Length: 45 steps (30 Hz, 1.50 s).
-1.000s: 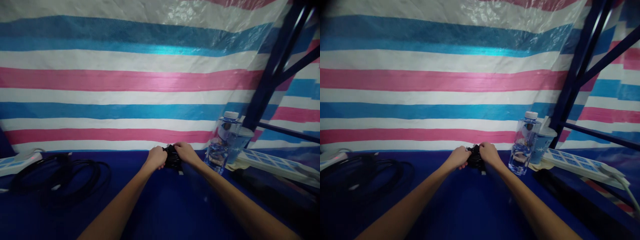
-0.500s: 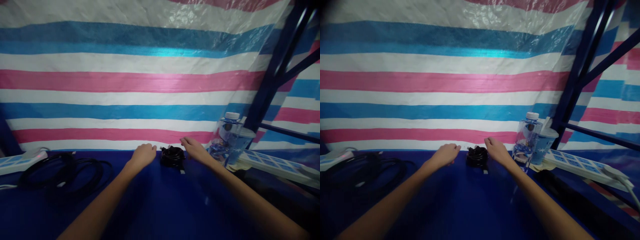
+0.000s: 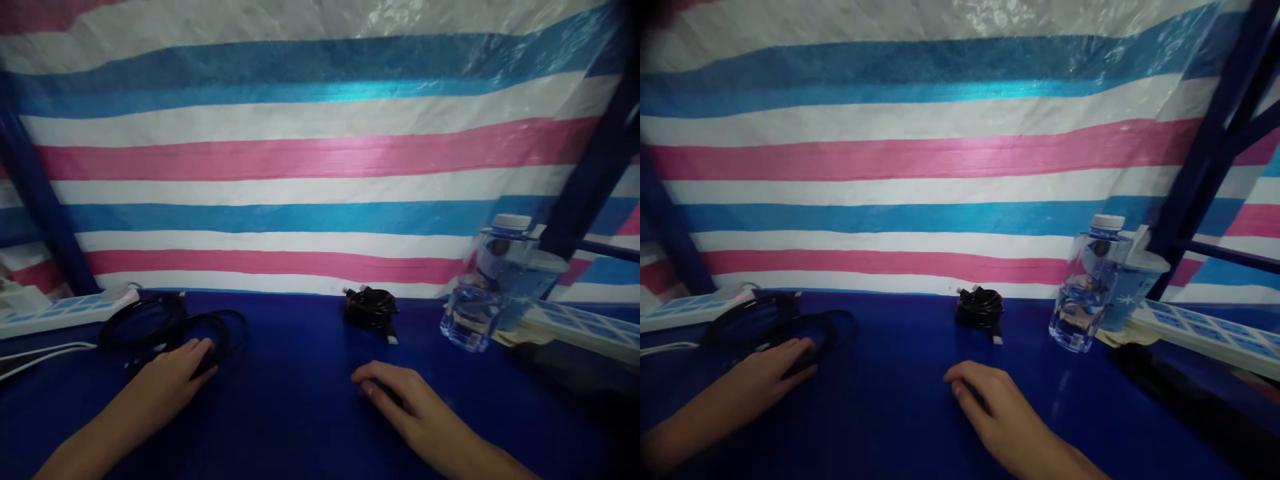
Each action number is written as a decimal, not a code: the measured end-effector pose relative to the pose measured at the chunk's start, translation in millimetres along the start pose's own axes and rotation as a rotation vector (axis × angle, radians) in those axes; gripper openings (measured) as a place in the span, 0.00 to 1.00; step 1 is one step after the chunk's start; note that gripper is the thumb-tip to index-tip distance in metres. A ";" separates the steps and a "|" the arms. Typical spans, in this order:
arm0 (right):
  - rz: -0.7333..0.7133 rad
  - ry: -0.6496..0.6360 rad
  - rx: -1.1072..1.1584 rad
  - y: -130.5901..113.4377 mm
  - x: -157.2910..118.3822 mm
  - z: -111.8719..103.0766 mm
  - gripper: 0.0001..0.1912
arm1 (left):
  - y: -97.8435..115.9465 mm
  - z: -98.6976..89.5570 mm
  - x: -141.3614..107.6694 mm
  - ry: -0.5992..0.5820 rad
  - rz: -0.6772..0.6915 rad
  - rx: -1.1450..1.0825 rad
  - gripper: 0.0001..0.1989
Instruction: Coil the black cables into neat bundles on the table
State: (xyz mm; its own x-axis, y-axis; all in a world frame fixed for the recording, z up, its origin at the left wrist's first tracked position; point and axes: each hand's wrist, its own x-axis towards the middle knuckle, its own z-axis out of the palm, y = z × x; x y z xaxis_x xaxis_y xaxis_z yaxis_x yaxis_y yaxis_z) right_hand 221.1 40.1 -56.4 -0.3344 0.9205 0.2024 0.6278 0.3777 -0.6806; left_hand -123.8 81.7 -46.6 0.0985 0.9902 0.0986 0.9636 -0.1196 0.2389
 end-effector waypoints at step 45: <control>-0.149 0.147 0.671 -106.3 101.9 -86.0 0.13 | 81.2 -105.9 89.2 0.219 -0.063 -0.735 0.13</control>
State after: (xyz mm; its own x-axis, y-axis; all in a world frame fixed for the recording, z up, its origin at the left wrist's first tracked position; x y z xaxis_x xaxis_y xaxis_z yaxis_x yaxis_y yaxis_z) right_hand 180.7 102.4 97.2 -0.2549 0.8856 0.3883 -0.0022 0.4010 -0.9161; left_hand -63.1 152.7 84.0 -0.0765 0.9691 0.2345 0.5453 -0.1562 0.8236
